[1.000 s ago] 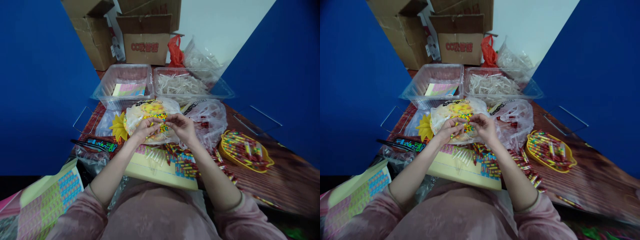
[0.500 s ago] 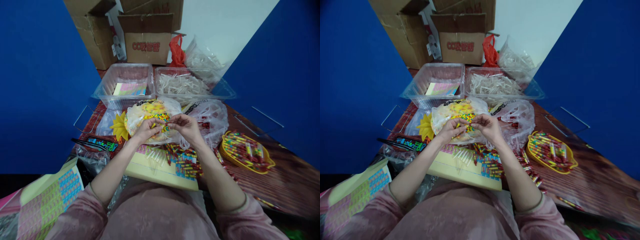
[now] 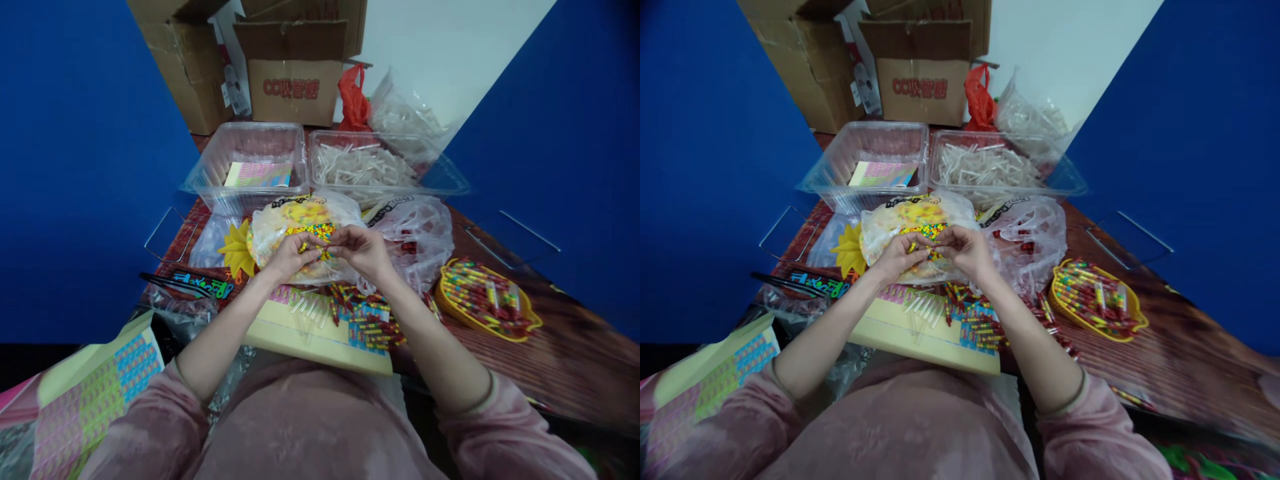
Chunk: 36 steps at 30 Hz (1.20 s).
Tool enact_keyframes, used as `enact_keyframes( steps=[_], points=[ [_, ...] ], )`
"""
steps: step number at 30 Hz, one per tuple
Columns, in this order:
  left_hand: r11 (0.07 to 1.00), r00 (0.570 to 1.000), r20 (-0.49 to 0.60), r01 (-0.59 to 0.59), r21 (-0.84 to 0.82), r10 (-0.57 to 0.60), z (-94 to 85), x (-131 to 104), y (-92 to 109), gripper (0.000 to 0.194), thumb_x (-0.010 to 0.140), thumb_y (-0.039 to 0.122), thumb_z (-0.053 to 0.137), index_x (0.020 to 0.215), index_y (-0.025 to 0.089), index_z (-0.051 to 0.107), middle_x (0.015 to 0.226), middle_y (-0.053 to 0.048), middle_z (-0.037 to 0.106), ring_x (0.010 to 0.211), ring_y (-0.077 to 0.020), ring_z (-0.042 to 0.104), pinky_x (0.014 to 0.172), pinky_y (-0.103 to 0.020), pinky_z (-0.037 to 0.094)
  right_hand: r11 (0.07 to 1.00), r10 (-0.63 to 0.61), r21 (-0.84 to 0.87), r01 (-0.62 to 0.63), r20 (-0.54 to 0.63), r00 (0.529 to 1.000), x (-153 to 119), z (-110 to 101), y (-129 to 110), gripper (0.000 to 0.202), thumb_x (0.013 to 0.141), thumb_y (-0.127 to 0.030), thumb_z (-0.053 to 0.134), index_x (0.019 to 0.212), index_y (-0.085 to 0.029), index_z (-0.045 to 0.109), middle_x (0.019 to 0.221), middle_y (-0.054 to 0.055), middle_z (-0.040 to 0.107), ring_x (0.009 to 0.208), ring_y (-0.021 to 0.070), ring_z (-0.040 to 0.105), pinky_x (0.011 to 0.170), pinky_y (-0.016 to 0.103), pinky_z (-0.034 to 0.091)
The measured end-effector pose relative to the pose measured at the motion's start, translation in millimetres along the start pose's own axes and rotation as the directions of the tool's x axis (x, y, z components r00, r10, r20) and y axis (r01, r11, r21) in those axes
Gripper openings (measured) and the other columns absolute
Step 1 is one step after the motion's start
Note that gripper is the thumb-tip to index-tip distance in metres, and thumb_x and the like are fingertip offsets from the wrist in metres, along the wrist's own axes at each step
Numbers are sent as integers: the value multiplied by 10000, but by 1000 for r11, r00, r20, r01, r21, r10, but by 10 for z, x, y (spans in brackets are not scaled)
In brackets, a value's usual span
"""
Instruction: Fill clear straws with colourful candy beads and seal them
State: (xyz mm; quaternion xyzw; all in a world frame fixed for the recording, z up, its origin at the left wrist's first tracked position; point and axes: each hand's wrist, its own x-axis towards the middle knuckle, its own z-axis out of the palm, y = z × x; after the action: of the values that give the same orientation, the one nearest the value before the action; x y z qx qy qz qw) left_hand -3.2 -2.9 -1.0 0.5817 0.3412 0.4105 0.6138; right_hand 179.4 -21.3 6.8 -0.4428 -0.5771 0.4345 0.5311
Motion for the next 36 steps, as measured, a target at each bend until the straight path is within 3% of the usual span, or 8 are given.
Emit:
enact_keyframes(
  steps=[7,14,19,23,26,29,33,36],
  points=[
    [999,998,53,33,-35,-32,34,0,45,472,653,396,857,983,150,626,612,35,592,477,-71,443,480,-200,308,999,-33,7,34,-137,990,-110,-6,46,398,547,-465,914,740,-204,684,695,13,712,638,168,669,621,314,581],
    [994,995,-83,49,-96,-57,50,34,47,397,782,521,715,862,183,524,586,48,539,411,-50,336,413,-220,191,983,-147,-161,94,-365,919,-818,-154,-58,167,732,-343,837,751,-230,715,717,22,727,624,174,668,611,319,570],
    [993,984,-173,16,-120,-37,42,38,23,197,783,306,597,918,173,545,622,39,556,467,-78,401,440,-214,266,833,-402,-496,245,-239,884,-1339,-260,239,135,836,-172,672,806,-279,748,807,34,746,745,218,704,696,379,581],
    [987,973,-208,76,-141,-105,36,52,26,284,722,324,659,927,179,524,611,39,581,463,-78,418,431,-201,248,717,-437,-634,288,-87,895,-1496,-387,495,273,853,-110,580,929,-312,746,932,49,759,840,228,725,740,395,600],
    [982,981,-150,103,-158,-127,17,64,48,427,691,416,747,978,170,547,655,21,620,452,-70,435,419,-200,232,647,-440,-708,283,-44,897,-1393,-544,540,244,851,-116,591,928,-294,739,924,53,756,861,222,717,776,380,591],
    [985,989,-96,100,-140,-114,1,64,71,545,674,493,797,1047,150,597,636,25,609,437,-59,418,416,-199,221,607,-425,-786,119,-195,884,-1039,-794,501,166,871,-171,596,925,-237,738,905,74,751,850,221,700,797,352,563],
    [987,991,-77,95,-128,-106,1,63,78,624,657,533,818,1105,143,628,578,44,574,416,-51,382,414,-197,211,410,32,-876,-256,-266,963,-304,-1111,561,282,907,-155,515,1060,-156,753,1034,101,771,945,215,711,855,280,516],
    [986,992,-76,93,-142,-105,4,65,66,628,660,529,817,1119,143,629,579,49,565,425,-53,383,416,-195,218,306,140,-907,-291,-260,956,152,-1180,711,308,892,-128,530,1110,-133,748,1140,126,753,1060,238,695,921,272,491]
  ],
)
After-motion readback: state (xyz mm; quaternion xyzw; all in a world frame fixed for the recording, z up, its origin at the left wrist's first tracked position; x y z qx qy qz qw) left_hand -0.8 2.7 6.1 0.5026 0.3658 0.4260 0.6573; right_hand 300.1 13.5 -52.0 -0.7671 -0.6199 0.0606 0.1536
